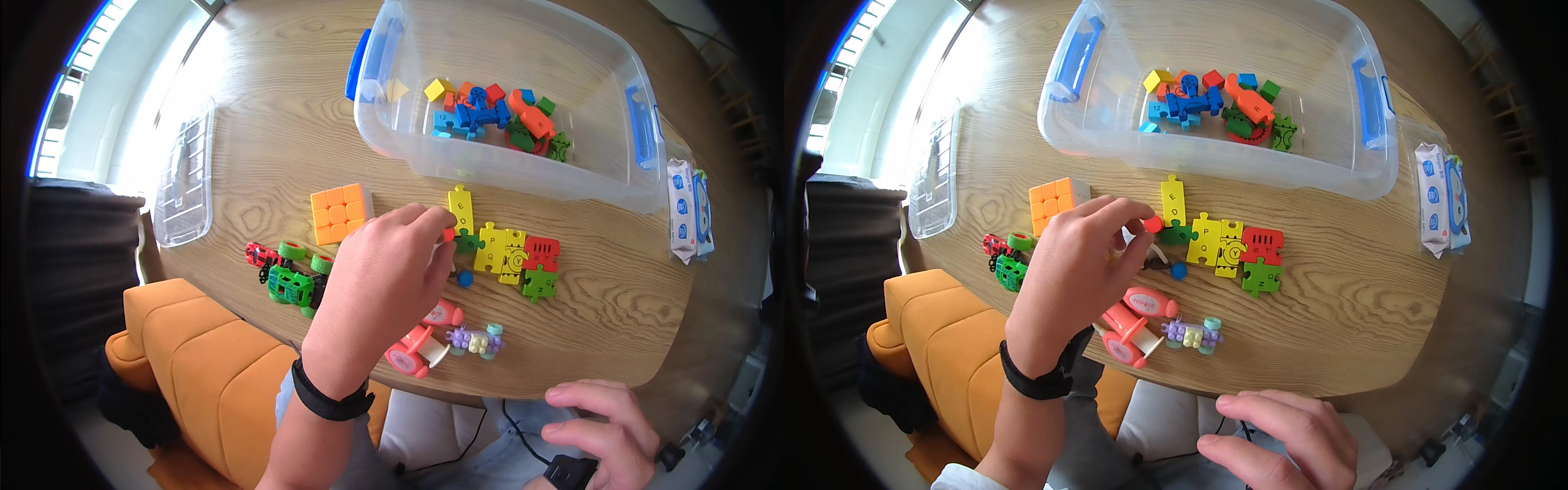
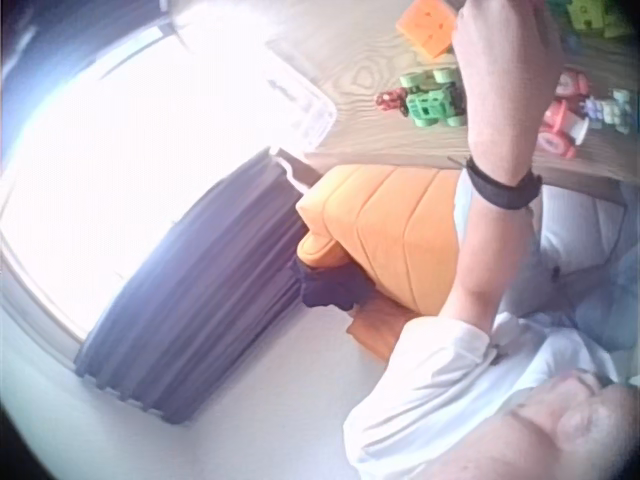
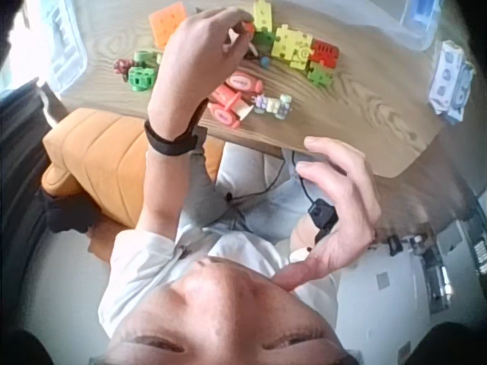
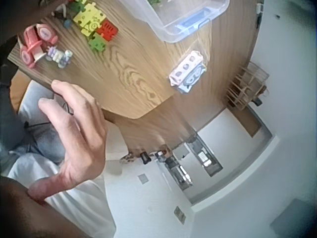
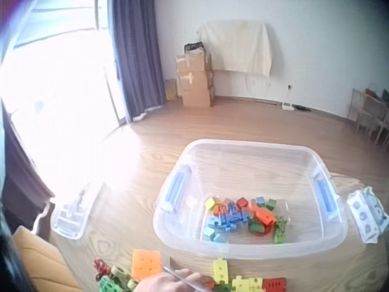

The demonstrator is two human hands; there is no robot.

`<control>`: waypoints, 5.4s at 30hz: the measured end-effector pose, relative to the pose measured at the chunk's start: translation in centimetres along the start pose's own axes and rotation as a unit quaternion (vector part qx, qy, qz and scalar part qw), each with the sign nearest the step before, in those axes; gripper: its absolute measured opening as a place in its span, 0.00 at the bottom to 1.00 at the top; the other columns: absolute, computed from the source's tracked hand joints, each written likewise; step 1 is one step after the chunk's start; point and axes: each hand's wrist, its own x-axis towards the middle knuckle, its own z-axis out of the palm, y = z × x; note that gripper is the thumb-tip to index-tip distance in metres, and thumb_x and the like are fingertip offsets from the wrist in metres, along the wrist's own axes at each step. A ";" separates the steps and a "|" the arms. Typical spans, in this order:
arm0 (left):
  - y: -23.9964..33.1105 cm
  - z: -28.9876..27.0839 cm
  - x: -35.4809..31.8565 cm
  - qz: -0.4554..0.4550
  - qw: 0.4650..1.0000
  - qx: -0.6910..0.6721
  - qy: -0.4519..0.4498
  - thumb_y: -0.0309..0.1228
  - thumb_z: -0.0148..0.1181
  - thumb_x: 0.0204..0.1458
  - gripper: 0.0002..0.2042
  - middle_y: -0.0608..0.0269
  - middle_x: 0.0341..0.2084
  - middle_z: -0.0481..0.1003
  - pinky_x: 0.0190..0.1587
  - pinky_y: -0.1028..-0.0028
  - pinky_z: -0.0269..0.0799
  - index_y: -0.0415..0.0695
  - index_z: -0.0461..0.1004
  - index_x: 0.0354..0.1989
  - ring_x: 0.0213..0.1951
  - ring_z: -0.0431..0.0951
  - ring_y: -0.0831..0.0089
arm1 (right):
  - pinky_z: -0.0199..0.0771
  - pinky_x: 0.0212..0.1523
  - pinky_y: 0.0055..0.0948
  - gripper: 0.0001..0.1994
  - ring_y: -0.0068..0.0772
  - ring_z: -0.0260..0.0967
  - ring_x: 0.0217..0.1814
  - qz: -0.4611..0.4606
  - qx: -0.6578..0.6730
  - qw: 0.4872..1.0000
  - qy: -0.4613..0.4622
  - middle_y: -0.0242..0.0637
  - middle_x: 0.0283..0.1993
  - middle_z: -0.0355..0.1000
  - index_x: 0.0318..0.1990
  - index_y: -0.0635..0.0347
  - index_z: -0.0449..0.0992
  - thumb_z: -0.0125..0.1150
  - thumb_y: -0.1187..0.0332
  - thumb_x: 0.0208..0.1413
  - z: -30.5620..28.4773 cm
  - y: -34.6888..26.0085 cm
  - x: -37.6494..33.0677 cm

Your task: The person assembles colorful interlocking puzzle pieces on a wooden table, then transfers the assembled pieces and remaining blocks into a clear plastic container.

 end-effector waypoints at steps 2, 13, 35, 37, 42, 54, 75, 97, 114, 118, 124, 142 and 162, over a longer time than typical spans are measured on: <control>0.0 0.1 0.2 0.009 1.000 -0.002 0.008 0.24 0.65 0.56 0.08 0.53 0.32 0.81 0.35 0.64 0.80 0.38 0.80 0.43 0.30 0.84 0.58 | 0.78 0.50 0.47 0.56 0.60 0.77 0.50 0.007 0.012 1.000 0.009 0.70 0.49 0.75 0.45 0.79 0.77 0.65 0.19 0.38 -0.1 0.2 0.0; 0.6 0.2 0.1 0.010 1.000 0.005 0.005 0.22 0.66 0.54 0.09 0.53 0.32 0.81 0.34 0.66 0.78 0.38 0.81 0.43 0.29 0.82 0.59 | 0.77 0.51 0.47 0.51 0.59 0.76 0.52 0.031 -0.017 0.999 -0.029 0.62 0.57 0.73 0.49 0.74 0.78 0.66 0.22 0.43 0.5 0.1 0.1; 1.0 1.2 0.0 0.028 0.999 -0.021 -0.015 0.21 0.64 0.55 0.08 0.52 0.32 0.81 0.35 0.65 0.79 0.35 0.79 0.43 0.31 0.82 0.57 | 0.77 0.57 0.46 0.36 0.55 0.70 0.59 0.228 -0.206 0.938 0.158 0.49 0.58 0.65 0.60 0.62 0.66 0.79 0.76 0.42 6.8 13.6 2.3; 1.1 1.1 0.0 0.026 0.999 -0.017 -0.020 0.21 0.64 0.55 0.08 0.52 0.32 0.81 0.35 0.65 0.79 0.35 0.79 0.43 0.31 0.82 0.57 | 0.77 0.57 0.47 0.36 0.57 0.70 0.58 0.231 -0.190 0.938 0.177 0.51 0.57 0.62 0.61 0.63 0.64 0.77 0.78 0.44 7.3 13.9 2.4; 1.1 0.9 0.0 0.025 0.999 -0.022 -0.019 0.22 0.64 0.56 0.08 0.51 0.32 0.81 0.36 0.65 0.79 0.35 0.79 0.43 0.31 0.83 0.56 | 0.77 0.57 0.49 0.34 0.60 0.69 0.58 0.217 -0.191 0.936 0.198 0.53 0.56 0.60 0.62 0.64 0.62 0.71 0.81 0.47 7.3 14.3 2.2; 0.5 0.5 -0.2 0.045 0.998 -0.033 0.007 0.23 0.64 0.56 0.08 0.50 0.34 0.81 0.37 0.63 0.79 0.35 0.79 0.43 0.31 0.82 0.53 | 0.73 0.52 0.36 0.29 0.40 0.69 0.53 0.215 -0.208 0.923 0.240 0.44 0.51 0.68 0.59 0.61 0.70 0.71 0.77 0.46 3.4 12.1 1.7; -0.8 -1.4 -3.3 0.087 0.996 -0.029 -0.005 0.27 0.63 0.56 0.07 0.51 0.30 0.78 0.38 0.55 0.78 0.38 0.79 0.41 0.34 0.82 0.51 | 0.76 0.46 0.29 0.17 0.28 0.73 0.46 0.084 -0.335 0.938 -0.002 0.35 0.46 0.76 0.50 0.61 0.77 0.69 0.70 0.51 -5.1 5.3 20.3; -0.7 -1.3 -3.3 0.076 0.996 -0.034 -0.005 0.26 0.62 0.55 0.04 0.52 0.29 0.78 0.40 0.57 0.79 0.38 0.76 0.34 0.35 0.82 0.51 | 0.77 0.55 0.37 0.26 0.43 0.76 0.57 0.268 -0.431 0.831 -0.229 0.45 0.55 0.78 0.57 0.61 0.75 0.72 0.65 0.51 -4.0 11.1 27.5; 0.3 -0.7 -2.4 0.060 0.998 -0.018 -0.024 0.25 0.64 0.54 0.07 0.49 0.34 0.80 0.41 0.55 0.79 0.38 0.78 0.39 0.38 0.82 0.47 | 0.73 0.57 0.33 0.15 0.31 0.76 0.56 0.194 -0.145 0.937 0.253 0.36 0.51 0.79 0.53 0.62 0.78 0.67 0.74 0.58 -1.2 7.8 2.5; 0.9 -0.1 -2.1 0.061 0.997 -0.027 -0.027 0.25 0.64 0.55 0.08 0.49 0.34 0.81 0.40 0.56 0.78 0.37 0.79 0.41 0.36 0.82 0.48 | 0.75 0.56 0.35 0.16 0.37 0.78 0.54 0.251 -0.178 0.922 0.234 0.42 0.51 0.80 0.52 0.64 0.78 0.68 0.74 0.55 1.5 12.8 1.6; 1.2 0.8 -1.0 0.051 0.998 -0.034 -0.030 0.22 0.63 0.55 0.09 0.48 0.34 0.81 0.39 0.59 0.78 0.35 0.78 0.43 0.35 0.82 0.48 | 0.77 0.57 0.41 0.19 0.50 0.76 0.57 0.186 -0.221 0.941 0.174 0.46 0.54 0.78 0.52 0.62 0.77 0.68 0.78 0.51 3.8 15.5 2.1; 1.6 2.5 -0.9 0.044 0.996 0.011 -0.075 0.24 0.64 0.56 0.09 0.51 0.33 0.81 0.40 0.62 0.80 0.35 0.79 0.45 0.34 0.83 0.55 | 0.76 0.59 0.46 0.24 0.55 0.74 0.58 0.116 -0.239 0.951 0.156 0.49 0.53 0.79 0.56 0.60 0.77 0.65 0.86 0.50 4.5 16.8 2.5; 0.4 1.8 -1.3 0.063 0.997 -0.015 -0.040 0.23 0.62 0.56 0.08 0.50 0.33 0.81 0.39 0.60 0.78 0.35 0.78 0.43 0.33 0.82 0.51 | 0.76 0.54 0.44 0.15 0.51 0.74 0.51 0.069 -0.228 0.963 0.125 0.45 0.48 0.77 0.44 0.64 0.78 0.64 0.83 0.47 0.6 2.8 2.7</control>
